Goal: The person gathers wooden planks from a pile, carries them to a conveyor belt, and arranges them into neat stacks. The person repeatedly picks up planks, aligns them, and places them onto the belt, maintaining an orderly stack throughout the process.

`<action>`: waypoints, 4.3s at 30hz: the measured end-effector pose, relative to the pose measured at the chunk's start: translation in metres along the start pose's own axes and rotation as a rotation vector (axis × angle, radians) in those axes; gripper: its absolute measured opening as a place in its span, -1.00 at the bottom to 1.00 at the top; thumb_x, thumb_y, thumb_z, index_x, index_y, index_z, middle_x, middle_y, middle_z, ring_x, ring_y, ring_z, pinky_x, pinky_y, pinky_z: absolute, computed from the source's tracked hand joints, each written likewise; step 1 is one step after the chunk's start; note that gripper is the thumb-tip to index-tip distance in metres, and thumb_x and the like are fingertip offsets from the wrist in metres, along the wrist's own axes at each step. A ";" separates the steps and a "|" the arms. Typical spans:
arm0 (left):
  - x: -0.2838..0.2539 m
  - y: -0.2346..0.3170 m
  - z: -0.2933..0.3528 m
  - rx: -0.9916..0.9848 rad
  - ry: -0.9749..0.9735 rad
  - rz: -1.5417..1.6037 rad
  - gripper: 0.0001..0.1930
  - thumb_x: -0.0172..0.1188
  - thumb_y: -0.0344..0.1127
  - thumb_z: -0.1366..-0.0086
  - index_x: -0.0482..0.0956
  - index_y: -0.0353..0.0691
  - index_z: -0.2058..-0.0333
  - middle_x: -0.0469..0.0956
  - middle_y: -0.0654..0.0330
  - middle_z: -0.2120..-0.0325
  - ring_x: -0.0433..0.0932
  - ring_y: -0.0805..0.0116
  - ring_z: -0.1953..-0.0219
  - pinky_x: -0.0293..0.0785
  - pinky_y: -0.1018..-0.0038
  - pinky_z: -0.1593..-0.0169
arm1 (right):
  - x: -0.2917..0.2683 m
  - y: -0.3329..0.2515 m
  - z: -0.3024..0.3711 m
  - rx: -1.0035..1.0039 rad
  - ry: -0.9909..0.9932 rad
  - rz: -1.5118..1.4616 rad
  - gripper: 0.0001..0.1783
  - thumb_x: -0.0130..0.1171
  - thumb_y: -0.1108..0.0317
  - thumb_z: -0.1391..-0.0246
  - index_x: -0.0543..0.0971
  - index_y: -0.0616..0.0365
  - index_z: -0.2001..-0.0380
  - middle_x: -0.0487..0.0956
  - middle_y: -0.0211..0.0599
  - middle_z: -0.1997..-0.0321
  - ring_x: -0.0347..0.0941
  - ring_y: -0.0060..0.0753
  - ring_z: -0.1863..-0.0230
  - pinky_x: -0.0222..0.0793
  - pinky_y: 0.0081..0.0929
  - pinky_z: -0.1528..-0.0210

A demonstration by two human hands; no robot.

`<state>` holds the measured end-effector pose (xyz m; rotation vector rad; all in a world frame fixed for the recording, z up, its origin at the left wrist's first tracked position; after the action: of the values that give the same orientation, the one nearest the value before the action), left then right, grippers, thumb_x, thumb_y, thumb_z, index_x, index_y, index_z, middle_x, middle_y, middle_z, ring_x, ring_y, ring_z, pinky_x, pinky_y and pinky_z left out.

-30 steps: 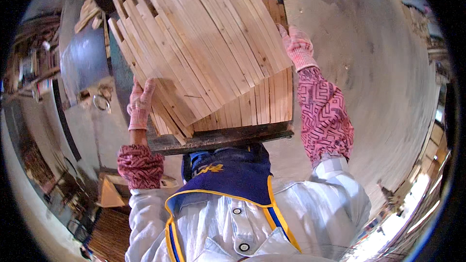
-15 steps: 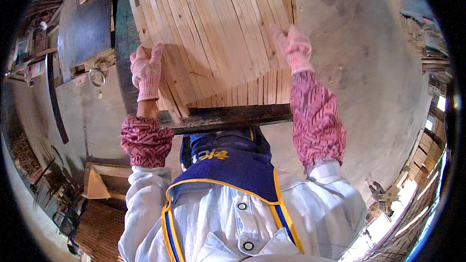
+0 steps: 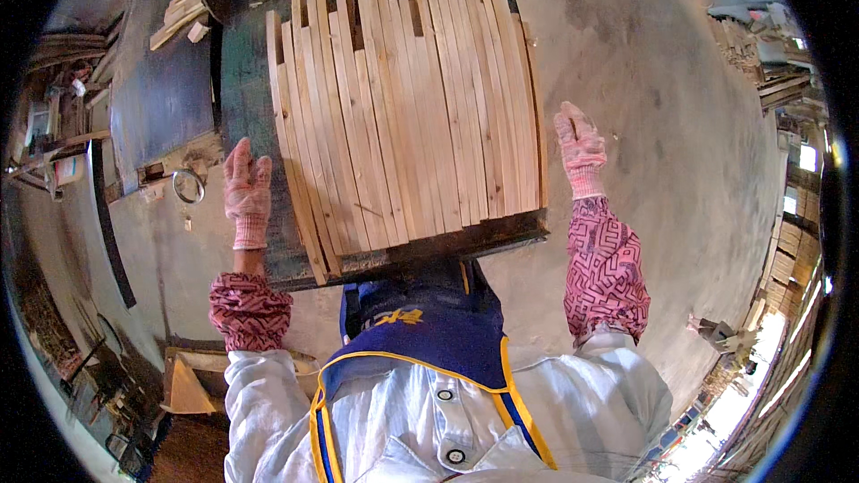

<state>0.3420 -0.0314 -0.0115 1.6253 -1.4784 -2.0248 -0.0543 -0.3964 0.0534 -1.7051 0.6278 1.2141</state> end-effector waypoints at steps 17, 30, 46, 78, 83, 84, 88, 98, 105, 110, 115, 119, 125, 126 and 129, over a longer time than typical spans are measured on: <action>0.055 0.009 -0.006 -0.786 -0.079 0.893 -0.26 -0.05 0.31 -0.23 0.29 -0.17 -0.17 0.37 0.09 -0.09 0.48 0.17 0.03 0.44 0.28 -0.03 | 0.083 0.028 -0.012 0.131 -0.099 -0.528 -0.23 0.22 0.26 -0.05 0.15 0.17 -0.29 0.32 -0.11 -0.26 0.26 -0.28 -0.26 0.17 -0.41 -0.28; 0.044 0.007 -0.003 -0.880 -0.260 1.055 -0.23 -0.14 0.37 -0.24 0.25 -0.13 -0.19 0.41 0.15 -0.04 0.41 0.20 -0.03 0.41 0.29 -0.05 | 0.083 0.053 0.001 0.604 -0.549 -0.935 -0.18 0.20 0.24 -0.06 0.06 0.14 -0.32 0.28 -0.05 -0.28 0.27 -0.33 -0.25 0.25 -0.42 -0.23; 0.001 -0.003 0.075 -1.025 -0.119 1.049 -0.26 -0.15 0.37 -0.25 0.28 -0.12 -0.16 0.42 0.16 -0.01 0.41 0.20 -0.03 0.40 0.29 -0.04 | 0.120 0.101 0.047 0.616 -0.754 -1.353 -0.20 0.05 0.00 -0.13 0.04 0.03 -0.34 0.23 -0.08 -0.32 0.31 -0.23 -0.22 0.31 -0.32 -0.22; -0.005 -0.047 0.163 -0.801 0.014 1.373 -0.32 -0.19 0.35 -0.27 0.33 -0.11 -0.09 0.45 0.18 0.04 0.42 0.21 -0.02 0.40 0.29 -0.04 | 0.087 0.008 0.027 0.441 -0.900 -1.103 -0.36 0.11 0.01 -0.09 0.34 0.22 -0.12 0.52 -0.25 0.02 0.48 -0.34 0.05 0.44 -0.34 0.03; -0.023 -0.046 0.266 -0.658 0.186 1.436 -0.32 -0.19 0.35 -0.28 0.34 -0.10 -0.08 0.45 0.18 0.05 0.42 0.21 -0.02 0.40 0.29 -0.04 | 0.103 -0.047 0.002 0.157 -1.104 -1.074 -0.39 0.12 0.03 -0.08 0.37 0.22 -0.09 0.53 -0.26 0.05 0.49 -0.36 0.08 0.44 -0.35 0.06; -0.021 -0.035 0.294 -0.660 0.297 1.214 -0.36 -0.18 0.32 -0.29 0.35 -0.12 -0.05 0.46 0.18 0.08 0.42 0.23 -0.01 0.40 0.29 -0.03 | 0.107 -0.063 -0.001 0.093 -1.146 -1.065 -0.40 0.12 0.04 -0.08 0.37 0.22 -0.08 0.53 -0.27 0.06 0.49 -0.36 0.09 0.44 -0.35 0.07; -0.063 0.028 0.373 -0.758 0.640 0.877 -0.49 -0.09 0.13 -0.33 0.38 -0.20 0.02 0.49 0.16 0.14 0.44 0.28 0.04 0.39 0.34 -0.02 | 0.120 -0.143 0.022 -0.159 -1.328 -0.992 -0.42 0.13 0.05 -0.07 0.39 0.23 -0.06 0.54 -0.28 0.08 0.50 -0.37 0.11 0.45 -0.36 0.10; -0.109 0.034 0.506 -0.569 1.169 0.358 -0.53 -0.16 0.05 -0.36 0.40 -0.23 0.03 0.51 0.06 0.14 0.46 0.22 0.03 0.37 0.35 -0.02 | 0.173 -0.429 0.119 -0.691 -1.862 -0.572 -0.47 0.16 0.09 -0.05 0.44 0.23 0.00 0.56 -0.31 0.15 0.51 -0.40 0.18 0.47 -0.39 0.16; -0.086 0.034 0.554 -0.866 1.868 0.679 -0.31 -0.26 0.32 -0.32 0.40 -0.16 -0.09 0.48 0.18 0.05 0.42 0.41 0.07 0.38 0.40 -0.02 | 0.238 -0.615 0.310 -0.975 -2.202 -0.264 -0.51 0.18 0.12 -0.04 0.47 0.23 0.04 0.57 -0.33 0.20 0.52 -0.42 0.22 0.48 -0.41 0.21; -0.051 0.047 0.596 -0.705 2.434 0.731 -0.31 -0.11 0.36 -0.25 0.46 -0.14 -0.04 0.52 0.21 0.13 0.46 0.37 0.13 0.44 0.39 0.06 | 0.286 -0.676 0.514 -1.144 -2.515 0.058 -0.53 0.19 0.14 -0.03 0.49 0.24 0.07 0.58 -0.34 0.23 0.53 -0.44 0.25 0.48 -0.43 0.24; -0.034 0.076 0.614 -1.109 2.608 0.072 -0.31 -0.11 0.36 -0.24 0.44 -0.19 0.02 0.51 0.23 0.25 0.48 0.32 0.30 0.49 0.35 0.18 | 0.287 -0.687 0.724 -1.290 -2.788 0.370 -0.56 0.20 0.16 -0.02 0.52 0.24 0.10 0.59 -0.36 0.26 0.54 -0.46 0.28 0.49 -0.44 0.27; -0.022 0.080 0.633 -0.414 3.102 0.561 -0.30 -0.14 0.40 -0.22 0.39 -0.16 0.04 0.47 0.21 0.24 0.47 0.30 0.24 0.50 0.30 0.15 | 0.281 -0.639 0.880 -1.392 -2.926 0.596 -0.58 0.21 0.18 -0.01 0.54 0.24 0.13 0.60 -0.37 0.29 0.54 -0.47 0.31 0.50 -0.45 0.30; -0.034 0.079 0.714 -0.339 3.106 0.207 -0.28 -0.19 0.35 -0.27 0.30 -0.15 -0.13 0.42 0.12 0.01 0.43 0.28 0.00 0.48 0.28 -0.01 | 0.266 -0.564 1.060 -1.466 -3.074 0.736 -0.61 0.23 0.20 0.00 0.56 0.24 0.16 0.62 -0.39 0.33 0.55 -0.49 0.35 0.51 -0.47 0.34; -0.030 0.083 0.727 -0.343 3.109 0.208 -0.28 -0.19 0.35 -0.27 0.30 -0.15 -0.13 0.42 0.12 0.01 0.43 0.28 0.00 0.48 0.28 -0.01 | 0.262 -0.558 1.071 -1.478 -3.074 0.738 -0.62 0.23 0.21 0.00 0.57 0.24 0.17 0.62 -0.39 0.34 0.55 -0.49 0.35 0.51 -0.47 0.35; -0.020 0.091 0.763 -0.344 3.138 0.252 -0.27 -0.18 0.36 -0.27 0.30 -0.15 -0.13 0.42 0.12 0.01 0.43 0.28 0.00 0.48 0.28 -0.01 | 0.233 -0.541 1.079 -1.466 -3.012 0.833 -0.55 0.25 0.21 0.07 0.54 0.25 0.12 0.60 -0.40 0.32 0.54 -0.46 0.34 0.51 -0.44 0.35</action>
<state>-0.3067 0.3810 0.0125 1.4255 0.2606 1.1549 -0.0124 0.8280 -0.0485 -1.0835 1.2946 -1.9992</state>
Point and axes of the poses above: each hand's wrist, its own z-axis away from the middle knuckle, its own x-axis out of the palm, y = z × x, the point moved 1 cm from there along -z, towards the middle knuckle
